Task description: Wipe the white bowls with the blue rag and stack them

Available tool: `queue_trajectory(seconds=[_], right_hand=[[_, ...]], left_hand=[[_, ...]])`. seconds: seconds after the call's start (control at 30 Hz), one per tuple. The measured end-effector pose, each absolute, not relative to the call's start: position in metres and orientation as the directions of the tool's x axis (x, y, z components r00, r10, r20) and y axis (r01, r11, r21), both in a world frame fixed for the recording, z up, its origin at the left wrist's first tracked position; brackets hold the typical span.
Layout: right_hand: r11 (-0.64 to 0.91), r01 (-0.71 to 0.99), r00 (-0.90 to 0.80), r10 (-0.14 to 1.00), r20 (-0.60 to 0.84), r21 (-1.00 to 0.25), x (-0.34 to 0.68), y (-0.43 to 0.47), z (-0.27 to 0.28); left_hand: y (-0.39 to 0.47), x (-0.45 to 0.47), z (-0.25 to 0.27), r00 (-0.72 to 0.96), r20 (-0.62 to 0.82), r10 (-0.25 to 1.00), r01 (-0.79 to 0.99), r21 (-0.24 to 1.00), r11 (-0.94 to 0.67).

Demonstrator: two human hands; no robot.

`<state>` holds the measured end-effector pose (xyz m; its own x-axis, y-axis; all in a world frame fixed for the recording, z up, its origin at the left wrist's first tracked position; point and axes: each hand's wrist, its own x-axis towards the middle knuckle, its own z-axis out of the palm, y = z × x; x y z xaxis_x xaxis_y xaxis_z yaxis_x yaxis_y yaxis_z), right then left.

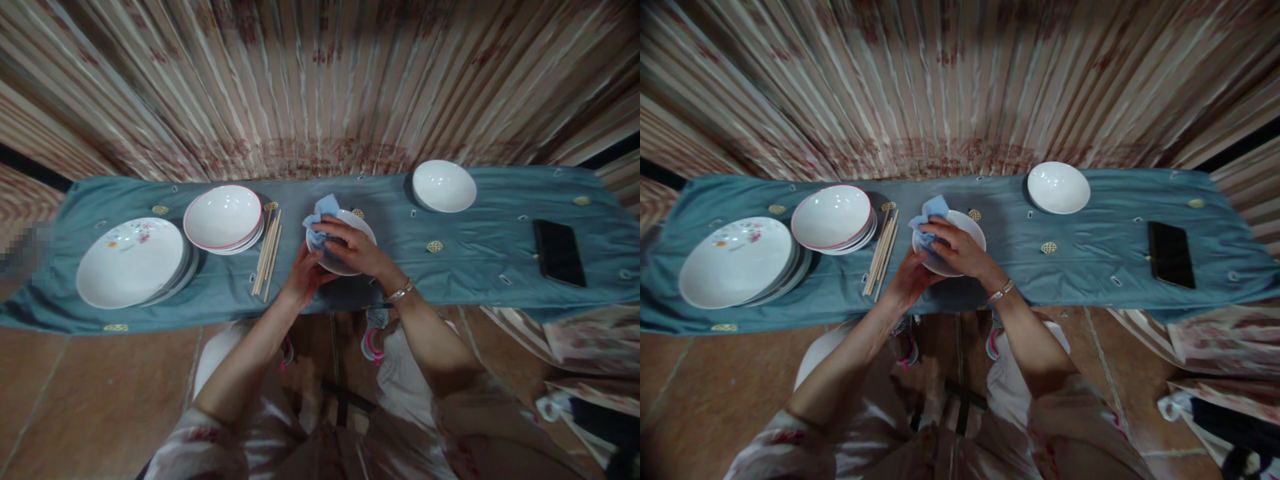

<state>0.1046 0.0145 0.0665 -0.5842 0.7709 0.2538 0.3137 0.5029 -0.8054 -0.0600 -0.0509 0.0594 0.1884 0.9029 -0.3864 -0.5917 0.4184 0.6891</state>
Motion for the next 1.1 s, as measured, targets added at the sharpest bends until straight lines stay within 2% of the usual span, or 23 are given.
queue_trajectory(seconds=[0.27, 0.63, 0.87, 1.1], right_hand=[[0.451, 0.243, -0.651, 0.732, 0.2, -0.859, 0.105, 0.014, 0.071], [0.256, 0.052, -0.715, 0.684, 0.143, -0.965, 0.109, 0.014, 0.077], [0.23, 0.124, -0.736, 0.674, 0.066, -0.965, 0.111, 0.011, 0.089], [0.218, 0.166, -0.773, 0.634, 0.01, -0.962, 0.113, 0.009, 0.097]], left_hand=[[-0.051, -0.06, 0.058, 0.189, -0.363, 0.912, -0.598, 0.695, 0.4], [-0.05, -0.061, 0.056, 0.212, -0.36, 0.909, -0.594, 0.691, 0.412], [-0.048, -0.062, 0.055, 0.227, -0.383, 0.896, -0.6, 0.67, 0.438], [-0.049, -0.059, 0.061, 0.182, -0.347, 0.92, -0.601, 0.701, 0.384]])
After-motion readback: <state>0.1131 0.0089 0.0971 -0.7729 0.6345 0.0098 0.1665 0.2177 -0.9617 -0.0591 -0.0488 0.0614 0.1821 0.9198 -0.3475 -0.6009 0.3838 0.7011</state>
